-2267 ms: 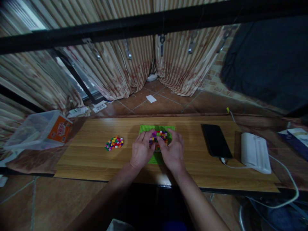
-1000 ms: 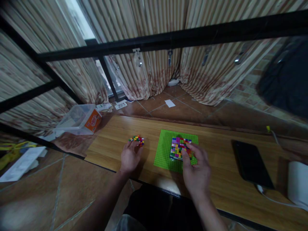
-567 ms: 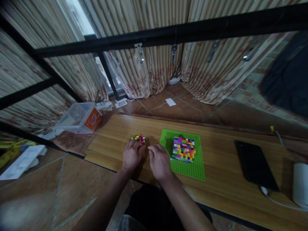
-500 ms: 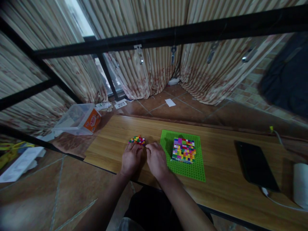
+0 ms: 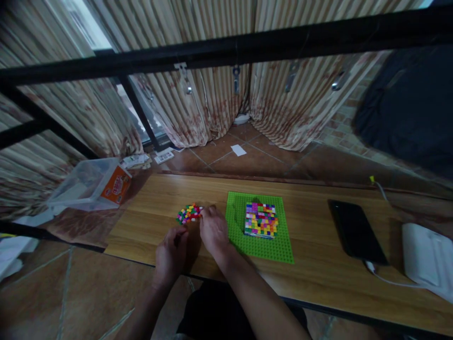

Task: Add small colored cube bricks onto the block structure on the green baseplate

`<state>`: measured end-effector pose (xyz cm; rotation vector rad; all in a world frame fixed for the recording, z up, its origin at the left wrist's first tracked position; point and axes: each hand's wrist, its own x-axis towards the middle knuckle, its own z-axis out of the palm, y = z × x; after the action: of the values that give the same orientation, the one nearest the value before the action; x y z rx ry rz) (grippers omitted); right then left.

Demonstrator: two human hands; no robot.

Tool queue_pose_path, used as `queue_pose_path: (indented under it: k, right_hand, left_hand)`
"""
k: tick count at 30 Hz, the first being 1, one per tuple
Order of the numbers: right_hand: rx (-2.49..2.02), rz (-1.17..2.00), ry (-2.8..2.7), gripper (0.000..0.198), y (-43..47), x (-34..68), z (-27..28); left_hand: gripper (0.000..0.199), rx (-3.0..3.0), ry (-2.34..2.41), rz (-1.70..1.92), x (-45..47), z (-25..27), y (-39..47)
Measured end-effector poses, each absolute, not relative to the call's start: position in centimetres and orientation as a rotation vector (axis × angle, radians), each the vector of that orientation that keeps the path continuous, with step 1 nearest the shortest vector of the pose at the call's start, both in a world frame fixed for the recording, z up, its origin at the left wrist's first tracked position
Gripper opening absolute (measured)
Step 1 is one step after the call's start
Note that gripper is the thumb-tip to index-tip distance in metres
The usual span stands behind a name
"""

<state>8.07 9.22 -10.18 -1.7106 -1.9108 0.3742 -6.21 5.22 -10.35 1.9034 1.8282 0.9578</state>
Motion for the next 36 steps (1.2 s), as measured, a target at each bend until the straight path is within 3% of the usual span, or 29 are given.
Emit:
queue_pose_path:
  k: [9,16,24,36]
  right_hand:
    - [-1.45,0.844,-1.321,0.02,2.3,11.6,-9.5]
    - [-1.268,1.16,-0.852,0.017,-0.5,13.7,-6.9]
    - [-1.162,1.178,-0.808,0.015,-2.6,15.2,-4.4]
    - [-1.138,1.041,-0.979,0.012,-3.5,16.0,-3.1]
  left_hand:
    - [0.015,1.36,1.396,1.09,-2.8,-9.1,2.8]
    - [0.017,1.073,1.102,1.1,0.2,-5.3,1.4]
    - [0.012,1.182,1.023,1.074,1.6,-2.2,0.0]
    - [0.014,1.387,0.993,1.031,2.6,-1.5,-1.0]
